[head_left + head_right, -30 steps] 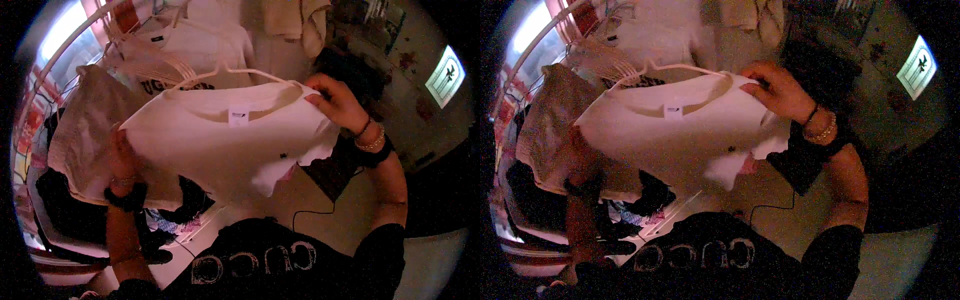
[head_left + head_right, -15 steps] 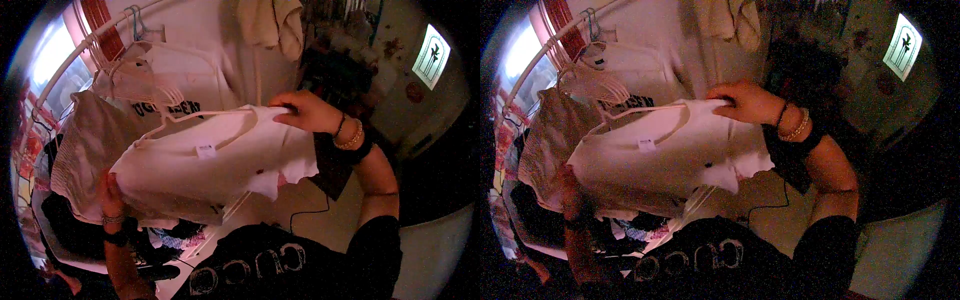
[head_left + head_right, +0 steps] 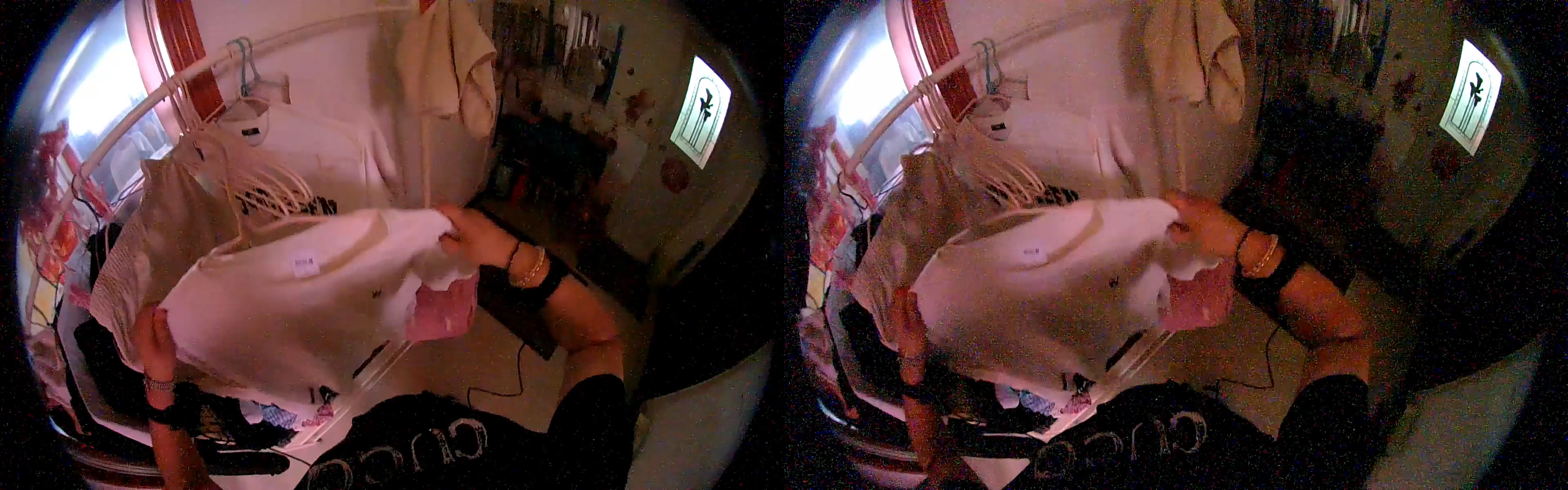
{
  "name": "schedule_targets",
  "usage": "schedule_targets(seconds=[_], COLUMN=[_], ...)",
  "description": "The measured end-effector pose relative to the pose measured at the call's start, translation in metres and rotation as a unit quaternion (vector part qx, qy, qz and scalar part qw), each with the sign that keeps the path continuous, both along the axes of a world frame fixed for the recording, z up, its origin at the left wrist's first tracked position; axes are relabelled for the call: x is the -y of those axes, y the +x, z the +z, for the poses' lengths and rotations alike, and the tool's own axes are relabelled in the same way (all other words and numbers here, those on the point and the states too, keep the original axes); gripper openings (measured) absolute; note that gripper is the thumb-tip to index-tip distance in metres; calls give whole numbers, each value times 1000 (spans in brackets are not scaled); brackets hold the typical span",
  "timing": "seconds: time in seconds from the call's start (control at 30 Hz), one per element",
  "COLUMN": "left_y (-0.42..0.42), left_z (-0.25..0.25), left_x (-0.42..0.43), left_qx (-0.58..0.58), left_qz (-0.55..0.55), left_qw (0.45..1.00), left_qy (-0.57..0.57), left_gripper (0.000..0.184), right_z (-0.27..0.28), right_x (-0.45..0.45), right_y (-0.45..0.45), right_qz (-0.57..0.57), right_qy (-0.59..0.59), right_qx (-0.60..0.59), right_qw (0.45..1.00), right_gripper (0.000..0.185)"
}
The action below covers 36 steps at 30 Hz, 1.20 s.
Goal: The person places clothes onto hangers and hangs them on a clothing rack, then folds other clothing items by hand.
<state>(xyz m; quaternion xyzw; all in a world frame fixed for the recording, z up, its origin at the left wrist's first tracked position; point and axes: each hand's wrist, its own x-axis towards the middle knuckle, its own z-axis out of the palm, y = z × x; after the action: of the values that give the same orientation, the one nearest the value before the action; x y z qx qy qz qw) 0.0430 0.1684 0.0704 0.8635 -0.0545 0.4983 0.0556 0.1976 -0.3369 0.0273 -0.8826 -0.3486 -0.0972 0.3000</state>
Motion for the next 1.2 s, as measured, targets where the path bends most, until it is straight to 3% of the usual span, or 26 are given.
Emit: schedule_targets(seconds=[0.07, 0.17, 0.23, 0.27, 0.33, 0.37, 0.43, 0.57, 0.63, 0.67, 0.73, 0.77, 0.87, 0.93, 1.0, 1.03, 1.07, 1.1, 1.13, 1.2], left_y=[-13, -20, -21, -20, -17, -16, -19, -31, -43, -40, -20, -25, -18, -20, -15, -20, -24, -28, -29, -28], left_z=[17, 21, 19, 17, 11, 6, 3, 15, 14, 16, 20, 16, 22, 38, 49, 56, 65, 73, 79, 85], left_x=[7, 8, 10, 9, 2, -2, 3, 25, 25, 32, 44, 48, 48, 60, 60, 59, 58, 53, 48, 38], left_qx=[-110, -119, -117, -117, -111, -106, -131, -193, -115, -130, -230, -300, -243, -249, -30, -28, -16, -2, -1, 61], left_qz=[10, -50, -67, -83, -88, -97, -99, -89, -149, -148, -140, -149, -153, -99, -167, -170, -106, -43, -44, 121], left_qw=[994, 992, 990, 988, 989, 990, 986, 974, 980, 979, 959, 937, 953, 957, 985, 985, 993, 994, 994, 973], left_qy=[21, -11, -30, -50, -31, -11, -7, -80, -60, -59, -82, -98, -97, -110, -18, -15, 44, 103, 104, 189], left_gripper=[18, 16, 16, 16, 16, 15, 12, 9, 9, 11, 14, 16, 20, 23, 28, 28, 31, 34, 34, 33], right_z=[0, 12, 19, 26, 38, 36, 28, 27, 75, 87, 102, 99, 98, 110, 110, 111, 114, 129, 141, 160], right_x=[5, 5, 2, -4, -21, -26, -42, -24, -11, -14, -21, -12, -3, 6, -13, -19, -25, -37, -47, -65], right_y=[8, 7, 1, -7, -26, -28, -29, -38, -76, -80, -74, -92, -79, -87, -102, -103, -100, -106, -111, -120], right_qz=[11, 26, 100, 103, 114, 121, 85, 106, 140, 153, 137, 141, 137, 126, 91, 62, 35, 44, 43, 42], right_qy=[-66, -139, 11, 9, 122, 121, -56, 18, -46, -49, -110, -116, -42, 161, 168, 205, 242, 297, 299, 384], right_qx=[24, -22, 23, 24, -25, -27, 14, 127, 52, 53, -225, -218, -162, -296, -315, -294, -271, -359, -358, -374], right_qw=[997, 990, 995, 994, 986, 985, 995, 986, 988, 986, 958, 959, 976, 933, 930, 932, 931, 884, 884, 843], right_gripper=[40, 38, 33, 33, 31, 31, 32, 24, 29, 29, 26, 26, 23, 22, 24, 27, 30, 41, 41, 50])
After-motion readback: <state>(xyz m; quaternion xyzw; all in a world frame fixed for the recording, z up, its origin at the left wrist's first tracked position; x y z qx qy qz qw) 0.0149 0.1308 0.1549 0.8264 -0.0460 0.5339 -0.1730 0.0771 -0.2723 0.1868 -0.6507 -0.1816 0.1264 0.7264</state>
